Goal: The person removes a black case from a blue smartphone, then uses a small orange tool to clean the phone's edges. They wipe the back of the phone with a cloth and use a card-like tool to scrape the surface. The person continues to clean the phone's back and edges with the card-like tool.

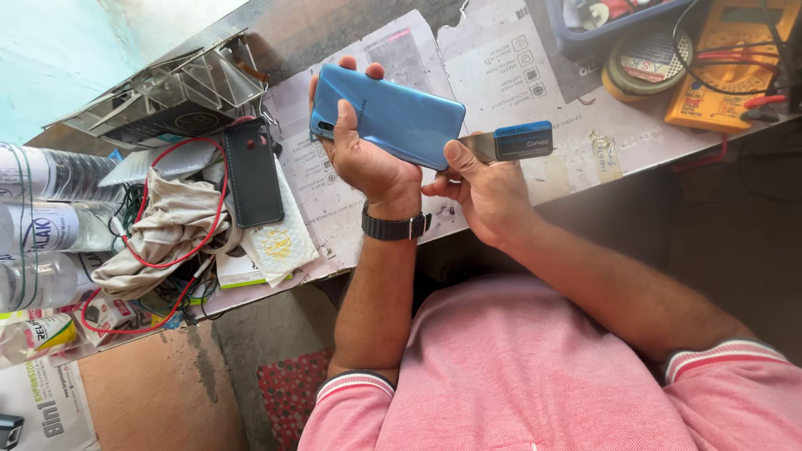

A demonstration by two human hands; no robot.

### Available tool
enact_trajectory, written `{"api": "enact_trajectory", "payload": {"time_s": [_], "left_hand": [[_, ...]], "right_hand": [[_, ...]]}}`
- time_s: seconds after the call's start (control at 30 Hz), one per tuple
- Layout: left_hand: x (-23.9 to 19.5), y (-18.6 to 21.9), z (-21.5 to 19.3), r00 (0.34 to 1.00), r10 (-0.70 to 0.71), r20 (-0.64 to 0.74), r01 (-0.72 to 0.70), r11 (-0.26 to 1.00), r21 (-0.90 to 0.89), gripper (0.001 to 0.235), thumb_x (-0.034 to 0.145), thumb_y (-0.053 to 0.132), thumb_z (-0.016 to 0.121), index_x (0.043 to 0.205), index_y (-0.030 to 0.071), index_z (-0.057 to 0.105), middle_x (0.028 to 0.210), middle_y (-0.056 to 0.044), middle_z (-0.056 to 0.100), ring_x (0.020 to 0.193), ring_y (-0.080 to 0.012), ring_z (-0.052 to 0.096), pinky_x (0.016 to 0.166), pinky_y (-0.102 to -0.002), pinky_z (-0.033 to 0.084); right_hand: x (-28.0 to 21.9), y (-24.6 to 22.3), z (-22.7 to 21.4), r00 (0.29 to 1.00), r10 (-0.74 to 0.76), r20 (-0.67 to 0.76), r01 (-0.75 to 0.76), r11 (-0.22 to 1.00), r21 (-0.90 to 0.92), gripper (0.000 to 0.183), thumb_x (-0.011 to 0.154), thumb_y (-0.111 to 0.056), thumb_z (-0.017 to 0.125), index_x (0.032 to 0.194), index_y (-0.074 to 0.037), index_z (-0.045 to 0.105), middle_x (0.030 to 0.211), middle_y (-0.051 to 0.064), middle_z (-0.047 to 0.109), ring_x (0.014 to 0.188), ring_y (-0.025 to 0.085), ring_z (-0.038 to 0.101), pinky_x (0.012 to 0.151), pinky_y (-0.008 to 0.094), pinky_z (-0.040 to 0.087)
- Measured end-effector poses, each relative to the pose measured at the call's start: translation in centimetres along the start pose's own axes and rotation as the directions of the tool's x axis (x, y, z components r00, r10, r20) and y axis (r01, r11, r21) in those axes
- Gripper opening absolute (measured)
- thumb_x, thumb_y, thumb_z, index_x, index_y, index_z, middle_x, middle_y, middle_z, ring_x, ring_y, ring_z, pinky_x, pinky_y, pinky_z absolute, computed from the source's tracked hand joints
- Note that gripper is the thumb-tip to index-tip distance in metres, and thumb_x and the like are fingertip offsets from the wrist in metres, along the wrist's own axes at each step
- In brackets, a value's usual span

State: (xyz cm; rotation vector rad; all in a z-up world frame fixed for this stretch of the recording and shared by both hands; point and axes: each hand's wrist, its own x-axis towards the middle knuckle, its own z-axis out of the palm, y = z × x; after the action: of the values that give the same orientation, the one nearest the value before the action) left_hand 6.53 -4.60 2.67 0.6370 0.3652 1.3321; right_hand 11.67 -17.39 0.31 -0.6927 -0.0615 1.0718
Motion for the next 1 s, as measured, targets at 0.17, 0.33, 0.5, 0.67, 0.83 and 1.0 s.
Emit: {"api": "enact_trajectory", "payload": {"time_s": [0.17, 0.33, 0.5, 0.67, 0.83, 1.0], "left_hand": [[-0.2, 1.0, -0.6, 0.982, -0.020, 0.188, 0.018, 1.000, 0.013, 0.047, 0.106, 0.015, 0.055, 0.151, 0.008, 0.044, 0.147, -0.021, 0.054, 0.128, -0.0375, 0.060, 0.113, -0.053, 0.051], [2.5, 8.6, -1.6, 0.637, -0.605, 0.478, 0.662, 0.747, 0.062, 0.069, 0.096, 0.038, 0.068, 0.148, -0.002, 0.045, 0.147, -0.026, 0.053, 0.131, -0.0440, 0.060, 0.108, -0.063, 0.057], [5.0, 10.8, -1.1, 0.017, -0.847, 0.532, 0.866, 0.279, 0.415, 0.080, 0.090, 0.039, 0.075, 0.153, 0.002, 0.041, 0.142, -0.028, 0.056, 0.116, -0.0430, 0.068, 0.084, -0.054, 0.064], [3.5, 10.6, 0.2, -0.096, -0.943, 0.320, 0.743, 0.146, 0.653, 0.077, 0.091, 0.031, 0.079, 0.149, -0.005, 0.044, 0.127, -0.029, 0.064, 0.096, -0.0365, 0.071, 0.079, -0.046, 0.062], [3.4, 10.3, -0.3, -0.013, -0.956, 0.292, 0.736, 0.189, 0.650, 0.061, 0.093, 0.023, 0.077, 0.140, -0.008, 0.053, 0.120, -0.026, 0.071, 0.096, -0.0348, 0.075, 0.083, -0.046, 0.064], [3.9, 9.2, -1.8, 0.065, -0.951, 0.303, 0.717, 0.255, 0.649, 0.054, 0.093, 0.022, 0.076, 0.136, -0.005, 0.058, 0.117, -0.024, 0.071, 0.095, -0.0325, 0.075, 0.084, -0.045, 0.063]], "right_hand": [[1.8, -1.1, -0.9, 0.997, -0.048, 0.057, 0.057, 0.984, -0.169, 0.016, 0.097, -0.009, 0.073, 0.099, -0.004, 0.058, 0.088, 0.008, 0.063, 0.074, 0.022, 0.069, 0.067, 0.042, 0.067], [4.0, -8.8, -2.3, 0.944, -0.017, 0.331, 0.148, 0.915, -0.375, 0.008, 0.096, -0.006, 0.071, 0.098, -0.001, 0.065, 0.089, 0.010, 0.067, 0.080, 0.021, 0.073, 0.066, 0.041, 0.068], [4.6, -10.7, -0.1, 0.896, 0.203, 0.394, 0.154, 0.691, -0.706, 0.006, 0.097, -0.005, 0.070, 0.098, 0.001, 0.070, 0.086, 0.009, 0.069, 0.071, 0.019, 0.072, 0.064, 0.032, 0.063], [5.2, -10.0, 1.9, 0.824, 0.293, 0.485, 0.281, 0.532, -0.799, 0.008, 0.092, -0.004, 0.075, 0.094, 0.002, 0.072, 0.081, 0.008, 0.070, 0.070, 0.016, 0.070, 0.063, 0.028, 0.061], [6.4, -11.5, 1.3, 0.835, 0.293, 0.465, 0.170, 0.668, -0.725, 0.021, 0.090, -0.007, 0.071, 0.110, -0.005, 0.067, 0.093, 0.003, 0.073, 0.083, 0.010, 0.072, 0.068, 0.027, 0.063], [6.8, -11.1, 1.3, 0.802, 0.242, 0.547, 0.284, 0.651, -0.704, 0.024, 0.087, -0.002, 0.076, 0.110, 0.000, 0.068, 0.094, 0.007, 0.073, 0.084, 0.011, 0.070, 0.072, 0.026, 0.060]]}}
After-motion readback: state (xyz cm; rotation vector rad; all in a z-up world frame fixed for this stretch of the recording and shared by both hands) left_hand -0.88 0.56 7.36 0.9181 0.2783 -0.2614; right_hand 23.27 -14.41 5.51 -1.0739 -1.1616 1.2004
